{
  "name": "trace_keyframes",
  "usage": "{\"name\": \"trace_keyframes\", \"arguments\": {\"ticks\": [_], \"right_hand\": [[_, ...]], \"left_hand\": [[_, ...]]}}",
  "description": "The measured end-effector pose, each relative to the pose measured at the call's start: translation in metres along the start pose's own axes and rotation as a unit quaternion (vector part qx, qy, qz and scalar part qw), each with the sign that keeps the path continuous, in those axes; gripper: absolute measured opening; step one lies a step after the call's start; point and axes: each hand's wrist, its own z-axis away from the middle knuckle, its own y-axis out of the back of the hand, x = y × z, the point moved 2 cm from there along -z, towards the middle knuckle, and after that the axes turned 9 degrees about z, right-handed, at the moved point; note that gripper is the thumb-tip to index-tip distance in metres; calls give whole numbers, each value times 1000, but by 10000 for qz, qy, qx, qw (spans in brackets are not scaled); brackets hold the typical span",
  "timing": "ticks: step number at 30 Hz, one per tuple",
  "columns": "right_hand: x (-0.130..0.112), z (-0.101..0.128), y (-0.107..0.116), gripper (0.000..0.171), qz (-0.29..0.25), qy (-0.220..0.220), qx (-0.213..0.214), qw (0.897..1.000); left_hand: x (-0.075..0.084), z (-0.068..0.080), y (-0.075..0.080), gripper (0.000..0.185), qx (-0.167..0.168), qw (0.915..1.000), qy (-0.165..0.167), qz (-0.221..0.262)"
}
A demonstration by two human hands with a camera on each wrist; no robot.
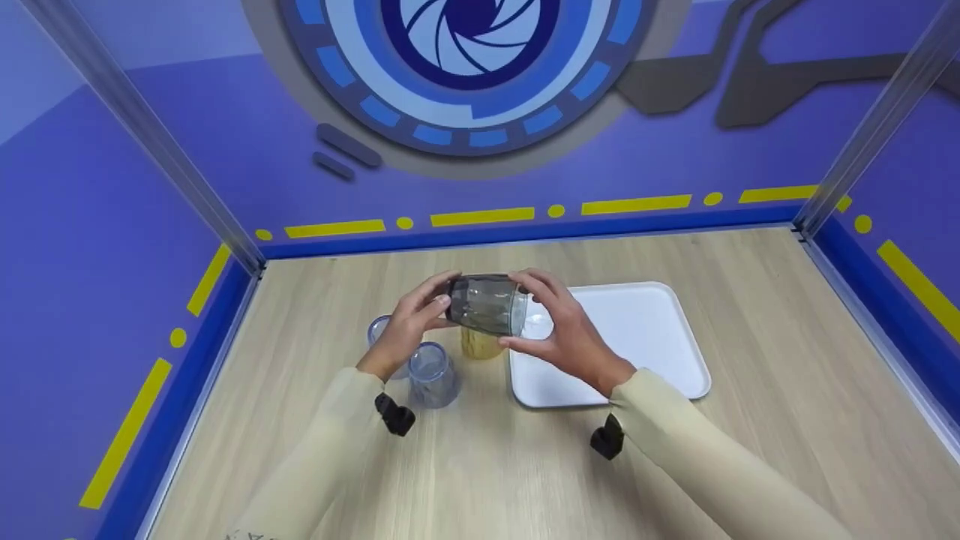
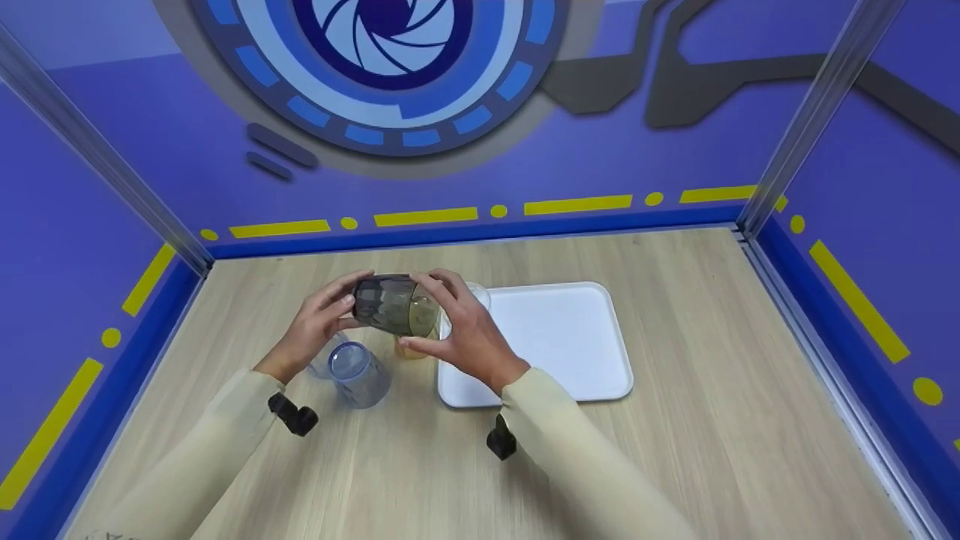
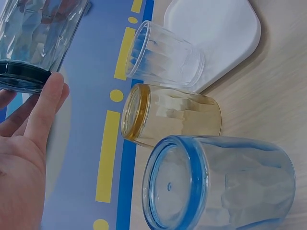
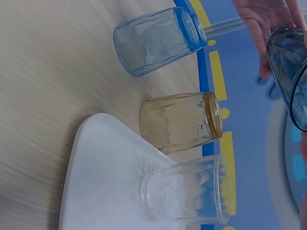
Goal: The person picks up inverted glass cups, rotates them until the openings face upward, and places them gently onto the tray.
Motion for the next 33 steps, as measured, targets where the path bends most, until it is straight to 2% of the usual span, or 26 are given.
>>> {"name": "trace_keyframes", "arguments": {"ticks": [26, 28, 30, 33], "right_hand": [[1, 2, 10, 82, -110, 64, 42, 9999], [1, 3, 10, 83, -75, -16, 31, 10000], [1, 3, 11, 84, -36, -76, 29, 10000], [2, 4, 11, 85, 6, -156, -7, 9999]], "left_hand": [[-1, 1, -1, 44, 135, 9997, 26, -176], [-1, 1, -1, 44, 175, 9997, 85, -177], [6, 4, -3, 44, 204, 9993, 197, -231], [6, 4, -3, 46, 279, 9985, 320, -339]]}}
